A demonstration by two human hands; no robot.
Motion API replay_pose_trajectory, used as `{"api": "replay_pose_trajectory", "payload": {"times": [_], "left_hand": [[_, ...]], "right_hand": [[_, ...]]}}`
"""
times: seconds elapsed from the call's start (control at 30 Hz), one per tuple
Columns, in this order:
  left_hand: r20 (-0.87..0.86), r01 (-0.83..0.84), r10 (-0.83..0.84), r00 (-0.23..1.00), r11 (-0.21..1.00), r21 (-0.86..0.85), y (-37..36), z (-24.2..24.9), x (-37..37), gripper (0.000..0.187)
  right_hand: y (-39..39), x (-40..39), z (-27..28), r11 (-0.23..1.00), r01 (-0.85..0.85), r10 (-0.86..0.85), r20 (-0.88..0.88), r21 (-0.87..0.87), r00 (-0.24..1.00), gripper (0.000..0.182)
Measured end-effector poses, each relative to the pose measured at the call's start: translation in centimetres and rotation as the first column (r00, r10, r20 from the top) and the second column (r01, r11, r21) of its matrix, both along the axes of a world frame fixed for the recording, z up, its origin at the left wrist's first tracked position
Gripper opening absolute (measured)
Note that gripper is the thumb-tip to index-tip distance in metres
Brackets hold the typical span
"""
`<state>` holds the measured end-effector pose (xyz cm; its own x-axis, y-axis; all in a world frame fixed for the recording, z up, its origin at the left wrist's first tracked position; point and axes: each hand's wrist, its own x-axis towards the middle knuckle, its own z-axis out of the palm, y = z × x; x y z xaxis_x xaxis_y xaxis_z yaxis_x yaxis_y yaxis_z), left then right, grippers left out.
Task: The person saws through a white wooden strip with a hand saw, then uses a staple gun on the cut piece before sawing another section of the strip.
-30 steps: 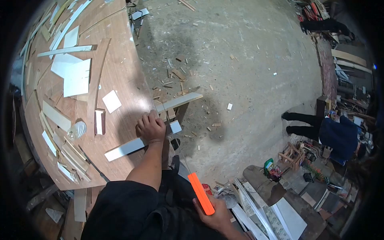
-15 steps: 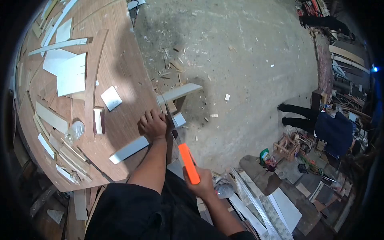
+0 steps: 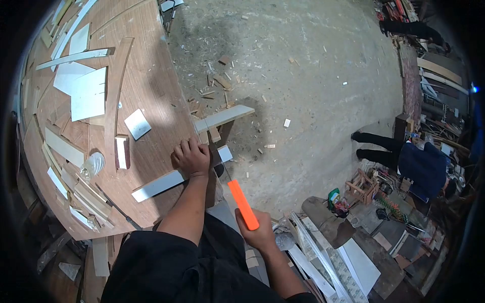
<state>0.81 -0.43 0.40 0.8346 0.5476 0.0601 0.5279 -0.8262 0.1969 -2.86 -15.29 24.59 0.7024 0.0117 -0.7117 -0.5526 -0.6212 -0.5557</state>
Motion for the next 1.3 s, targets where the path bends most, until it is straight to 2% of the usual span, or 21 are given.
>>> {"api": "replay_pose_trajectory", "payload": {"times": [0.1,0.23,0.3,0.37,0.5,0.57,0.63,0.7,0.73,0.77,0.83,0.87,0.97,1.03,1.1,1.23,1.3], "left_hand": [[0.013,0.006,-0.006,1.0,1.0,0.006,-0.1,-0.5,0.0,0.015],[0.066,0.002,-0.007,0.998,0.996,0.087,0.1,-1.5,-0.2,0.013],[0.054,0.014,-0.019,0.998,0.996,0.087,0.2,-2.2,-0.6,0.014],[0.023,0.012,-0.015,1.0,0.993,0.113,0.1,-2.4,-0.7,0.015],[0.018,-0.027,0.025,1.0,0.991,0.133,0.4,-1.8,-0.4,0.016],[0.025,0.01,-0.014,1.0,0.988,0.153,0.3,-2.2,-0.7,0.02],[-0.028,-0.005,0.007,1.0,0.995,0.1,0.0,-2.1,-0.7,0.022],[-0.017,-0.035,0.038,0.999,0.991,0.127,0.3,-2.8,-0.6,0.018],[0.109,-0.024,0.004,0.994,0.983,0.182,0.5,-3.7,-0.7,0.013],[0.107,-0.035,0.015,0.994,0.982,0.184,0.6,-3.2,-0.5,0.013],[0.036,-0.027,0.021,0.999,0.988,0.15,0.0,-1.5,-0.2,0.009],[0.01,-0.027,0.026,1.0,0.995,0.096,-0.1,-1.2,-0.1,0.01],[0.062,-0.024,0.018,0.998,0.993,0.111,-0.1,-1.2,0.0,0.007],[0.035,-0.014,0.01,0.999,0.992,0.123,0.1,-1.1,0.2,0.006],[-0.004,-0.012,0.012,1.0,0.992,0.129,0.1,-1.5,-0.3,0.006],[0.015,-0.006,0.004,1.0,0.99,0.139,0.0,-2.1,-0.5,0.006],[0.065,-0.014,0.005,0.998,0.99,0.139,0.0,-1.6,-0.2,0.007]], "right_hand": [[-1.1,1.2,-0.5,0.998,0.041,-0.041,-0.004,0.036,0.999,0.029],[-0.2,1.6,-0.1,0.998,-0.047,0.047,-0.014,0.035,0.999,0.028],[-1.0,2.1,-0.4,0.996,-0.045,0.043,0.025,0.075,0.999,0.033],[-1.4,3.0,-0.2,0.994,-0.022,0.027,-0.043,0.106,0.999,0.029],[-1.5,1.9,-0.9,0.992,-0.072,0.075,-0.028,0.104,0.997,0.026],[-1.9,1.2,-1.2,0.991,-0.089,0.091,-0.017,0.097,0.996,0.026],[-2.0,1.9,-1.0,0.984,-0.124,0.117,0.064,0.124,0.991,0.032],[-1.3,1.9,1.2,0.983,-0.166,0.16,0.077,0.078,0.984,0.03],[-1.3,1.4,3.3,0.972,-0.231,0.229,0.06,0.028,0.971,0.026],[-1.7,0.4,4.7,0.955,-0.295,0.296,0.027,-0.024,0.955,0.024],[-4.4,-2.8,6.2,0.993,-0.091,0.089,0.035,0.07,0.995,0.019],[-4.6,-3.7,6.3,0.995,-0.082,0.08,0.028,0.06,0.996,0.019],[-4.7,-3.8,3.5,0.992,-0.109,0.103,0.084,0.07,0.991,0.018],[-3.3,-2.0,0.6,0.989,-0.139,0.135,0.081,0.041,0.987,0.021],[-1.4,0.8,-1.5,0.985,-0.15,0.144,0.08,0.083,0.986,0.023],[-1.2,1.2,-0.6,0.993,-0.096,0.093,0.056,0.065,0.994,0.035],[-0.7,0.4,0.9,0.981,-0.193,0.193,0.092,0.0,0.977,0.032]]}}
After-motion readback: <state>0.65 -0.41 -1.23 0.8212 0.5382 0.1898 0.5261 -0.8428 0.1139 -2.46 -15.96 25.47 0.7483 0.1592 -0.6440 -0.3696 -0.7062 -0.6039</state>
